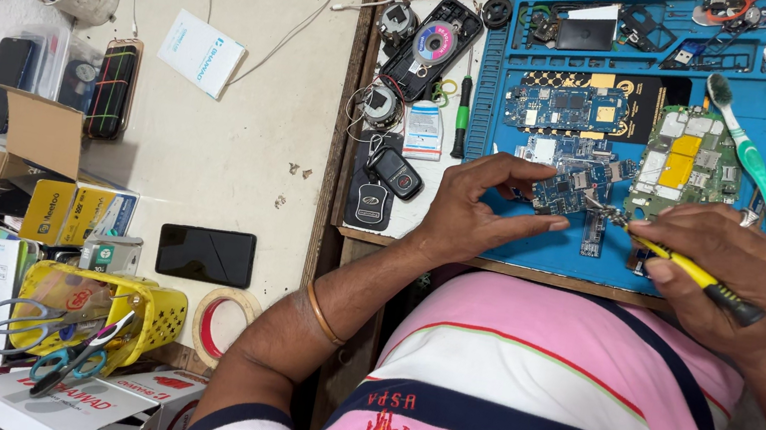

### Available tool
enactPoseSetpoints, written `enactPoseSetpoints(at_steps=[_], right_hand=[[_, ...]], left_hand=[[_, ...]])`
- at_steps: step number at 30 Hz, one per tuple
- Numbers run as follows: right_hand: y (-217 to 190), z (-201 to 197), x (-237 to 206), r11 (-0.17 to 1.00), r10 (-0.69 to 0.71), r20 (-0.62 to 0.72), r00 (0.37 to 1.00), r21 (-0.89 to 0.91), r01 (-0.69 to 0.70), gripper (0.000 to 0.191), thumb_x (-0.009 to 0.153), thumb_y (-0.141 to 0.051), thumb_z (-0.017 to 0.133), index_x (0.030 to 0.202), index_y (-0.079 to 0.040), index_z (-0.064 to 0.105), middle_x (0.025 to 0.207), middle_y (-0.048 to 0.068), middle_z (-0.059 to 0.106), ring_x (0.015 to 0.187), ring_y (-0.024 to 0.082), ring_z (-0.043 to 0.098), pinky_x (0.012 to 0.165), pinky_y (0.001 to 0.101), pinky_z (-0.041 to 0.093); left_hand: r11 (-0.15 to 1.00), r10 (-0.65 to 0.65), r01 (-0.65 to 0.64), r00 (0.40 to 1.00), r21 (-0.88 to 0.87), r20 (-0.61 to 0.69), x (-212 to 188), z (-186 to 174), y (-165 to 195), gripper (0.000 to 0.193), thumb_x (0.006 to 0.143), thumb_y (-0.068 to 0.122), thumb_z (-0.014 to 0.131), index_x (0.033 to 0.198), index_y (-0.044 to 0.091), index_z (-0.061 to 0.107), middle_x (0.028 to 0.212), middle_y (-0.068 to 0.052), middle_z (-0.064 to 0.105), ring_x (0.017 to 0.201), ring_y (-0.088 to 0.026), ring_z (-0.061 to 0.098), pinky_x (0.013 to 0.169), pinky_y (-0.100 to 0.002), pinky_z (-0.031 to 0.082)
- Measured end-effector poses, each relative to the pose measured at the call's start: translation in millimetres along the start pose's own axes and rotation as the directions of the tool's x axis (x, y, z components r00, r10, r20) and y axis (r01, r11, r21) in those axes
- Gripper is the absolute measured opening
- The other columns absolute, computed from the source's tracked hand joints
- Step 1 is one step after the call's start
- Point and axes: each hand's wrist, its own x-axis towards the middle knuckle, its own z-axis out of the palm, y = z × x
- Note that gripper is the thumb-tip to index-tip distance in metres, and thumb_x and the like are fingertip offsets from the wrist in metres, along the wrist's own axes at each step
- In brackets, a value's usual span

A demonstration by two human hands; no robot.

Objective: The person works at a repair bench on a disassembled phone motherboard, holding the small circuit board with one hand while using a yellow-handled screwdriver with the other to unscrew and adjust components. They reposition the board repeatedly on the blue mat and continue working on its parts throughout the episode.

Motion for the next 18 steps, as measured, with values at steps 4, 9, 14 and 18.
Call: enactPoseSetpoints(at_steps=[4,9,14,18], right_hand=[[-6.8,1.7,8.0,0.999,0.024,0.089,0.996,-0.039,-0.021,0.035,0.087,-0.015,0.077,0.119,-0.005,0.073,0.104,0.009,0.075,0.100,0.023,0.074,0.089,0.0328,0.056],[-8.4,8.9,10.5,0.998,-0.002,0.102,0.995,-0.069,0.009,0.034,0.084,-0.015,0.080,0.116,-0.004,0.073,0.103,0.011,0.075,0.098,0.025,0.074,0.092,0.0355,0.057],[-8.8,8.2,9.2,0.998,0.017,0.113,0.993,-0.058,-0.010,0.032,0.085,-0.013,0.079,0.116,-0.004,0.073,0.099,0.010,0.076,0.096,0.023,0.075,0.092,0.0356,0.058],[-7.6,8.0,9.1,0.998,0.016,0.101,0.995,-0.066,-0.009,0.030,0.087,-0.012,0.078,0.115,-0.004,0.074,0.100,0.011,0.076,0.095,0.022,0.075,0.087,0.0330,0.058]], left_hand=[[1.000,0.004,-0.004,1.000,-0.011,-0.003,-0.2,-0.6,3.8,0.051,0.082,0.030,0.091,0.125,0.012,0.071,0.114,-0.005,0.075,0.095,-0.012,0.074,0.082,-0.027,0.061],[1.000,0.008,-0.008,1.000,0.009,-0.005,0.0,0.5,5.2,0.050,0.082,0.029,0.092,0.124,0.011,0.072,0.112,-0.006,0.076,0.095,-0.012,0.074,0.081,-0.027,0.061],[0.999,0.032,-0.032,0.999,0.012,-0.008,-1.6,1.8,6.1,0.049,0.082,0.028,0.091,0.124,0.010,0.071,0.113,-0.006,0.075,0.096,-0.013,0.074,0.084,-0.027,0.062],[1.000,0.023,-0.023,1.000,0.011,-0.002,-1.6,1.3,6.4,0.049,0.083,0.028,0.091,0.124,0.010,0.071,0.112,-0.006,0.075,0.096,-0.013,0.074,0.084,-0.027,0.062]])
